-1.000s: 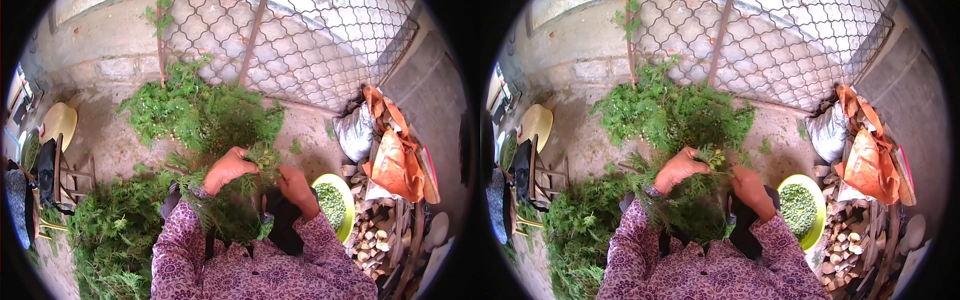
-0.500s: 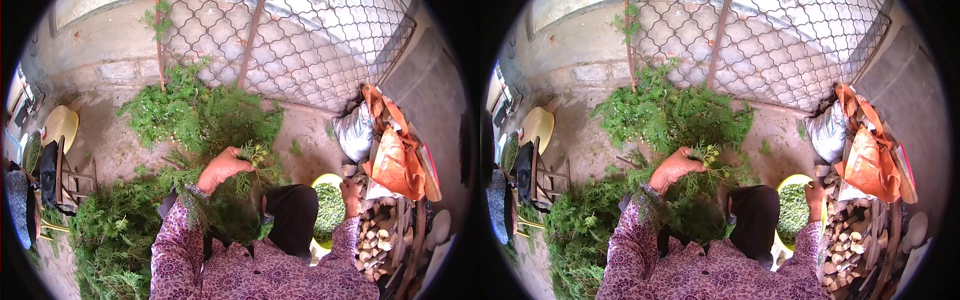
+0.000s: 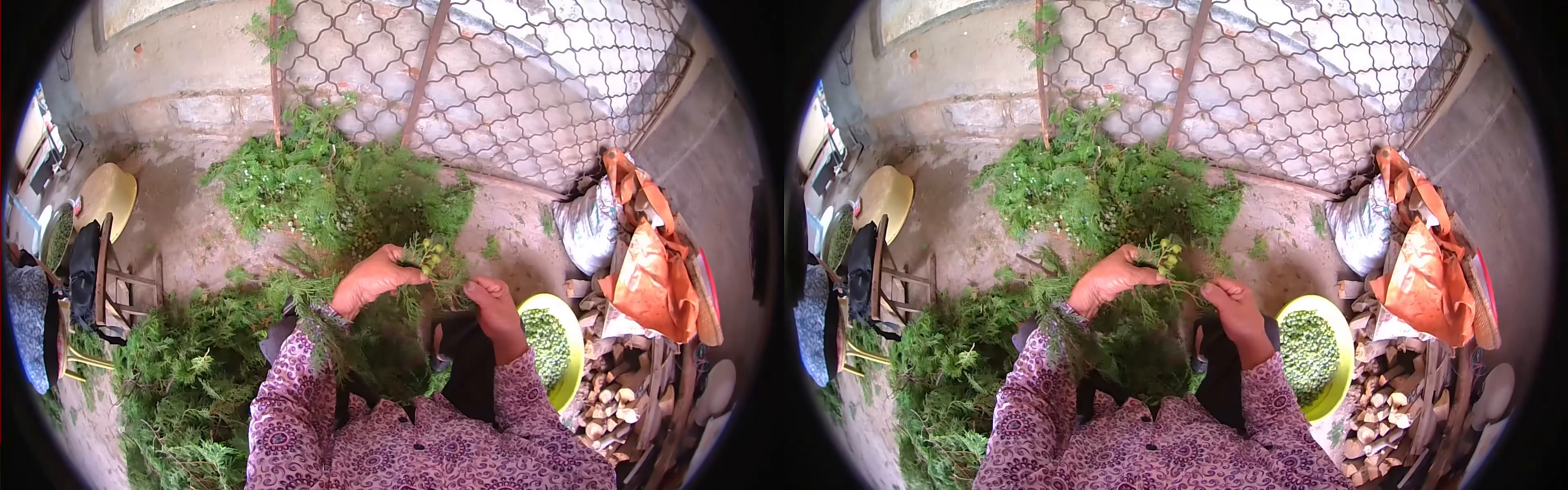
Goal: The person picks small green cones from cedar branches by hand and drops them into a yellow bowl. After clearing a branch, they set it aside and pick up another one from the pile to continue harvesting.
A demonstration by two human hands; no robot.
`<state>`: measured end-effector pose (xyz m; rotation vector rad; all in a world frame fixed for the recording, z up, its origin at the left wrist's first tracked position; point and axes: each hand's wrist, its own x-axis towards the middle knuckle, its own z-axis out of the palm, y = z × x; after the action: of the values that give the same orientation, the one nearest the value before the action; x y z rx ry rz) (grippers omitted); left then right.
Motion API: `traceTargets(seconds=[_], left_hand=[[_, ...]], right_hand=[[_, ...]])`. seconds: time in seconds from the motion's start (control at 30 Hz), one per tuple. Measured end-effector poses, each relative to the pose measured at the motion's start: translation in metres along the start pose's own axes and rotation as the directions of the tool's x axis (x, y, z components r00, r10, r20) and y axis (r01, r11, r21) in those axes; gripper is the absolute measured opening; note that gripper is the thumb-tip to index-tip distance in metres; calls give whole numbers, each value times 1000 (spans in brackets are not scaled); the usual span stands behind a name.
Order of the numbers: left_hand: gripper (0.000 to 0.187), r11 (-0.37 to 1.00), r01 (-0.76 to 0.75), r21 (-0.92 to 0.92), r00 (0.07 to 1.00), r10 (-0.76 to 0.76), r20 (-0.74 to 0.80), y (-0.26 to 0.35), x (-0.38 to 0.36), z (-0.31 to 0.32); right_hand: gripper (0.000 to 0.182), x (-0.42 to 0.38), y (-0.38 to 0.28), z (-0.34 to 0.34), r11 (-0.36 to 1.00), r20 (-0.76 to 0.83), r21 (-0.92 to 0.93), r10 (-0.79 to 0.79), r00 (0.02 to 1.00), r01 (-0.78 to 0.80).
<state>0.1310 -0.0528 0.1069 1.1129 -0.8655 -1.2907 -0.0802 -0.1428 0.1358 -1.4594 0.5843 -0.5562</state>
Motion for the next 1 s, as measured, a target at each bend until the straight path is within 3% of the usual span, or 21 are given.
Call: traceTargets(seconds=[0.03,0.07,0.1,0.13,0.2,0.3,0.33,0.5,0.57,0.6,0.63,0.7,0.8,0.93,1.0], left_hand=[[23,998,-11,-60,999,13,37,-1,0,0],[23,998,-12,-62,999,14,37,-1,0,0],[22,999,-26,26,999,25,29,-3,0,1],[21,993,-38,113,999,36,21,-5,0,2],[20,995,-47,89,998,44,40,-6,-1,-2],[17,993,-56,102,996,49,69,1,-10,1],[16,989,-57,135,996,47,74,4,-13,4],[16,981,-21,194,984,-14,179,-9,-7,1],[17,984,-10,177,978,-27,205,-12,-7,0],[15,970,40,241,986,-77,146,-14,-7,-1],[14,950,93,299,989,-123,83,-15,-7,-1],[16,934,82,348,983,-133,125,-11,-7,-1],[20,900,37,434,976,-126,178,-1,-10,-1],[23,855,16,518,970,-140,201,8,-15,4],[23,863,38,503,958,-174,227,13,-18,6]], right_hand=[[10,-2,0,-1,1000,0,-3,3,1000,-3],[10,-3,0,-2,991,-32,123,60,998,-56],[10,-4,0,-4,963,-58,250,121,991,-103],[10,-5,-1,-8,963,-57,250,123,991,-105],[12,-5,-5,-21,756,127,645,32,991,-107],[19,-13,-17,-32,724,128,690,-101,987,-15],[27,-13,-21,-38,803,136,590,-1,991,-80],[32,0,0,-19,842,204,493,135,970,-221],[37,5,3,-2,903,212,356,173,962,-241],[45,9,6,3,926,215,238,244,946,-293],[45,12,4,14,925,215,240,245,945,-295],[44,17,-1,34,973,221,-220,126,967,-76],[29,23,2,35,923,271,-382,156,950,-42],[19,24,8,25,943,298,-328,167,940,-63],[17,21,5,21,890,342,-449,257,904,-83]])
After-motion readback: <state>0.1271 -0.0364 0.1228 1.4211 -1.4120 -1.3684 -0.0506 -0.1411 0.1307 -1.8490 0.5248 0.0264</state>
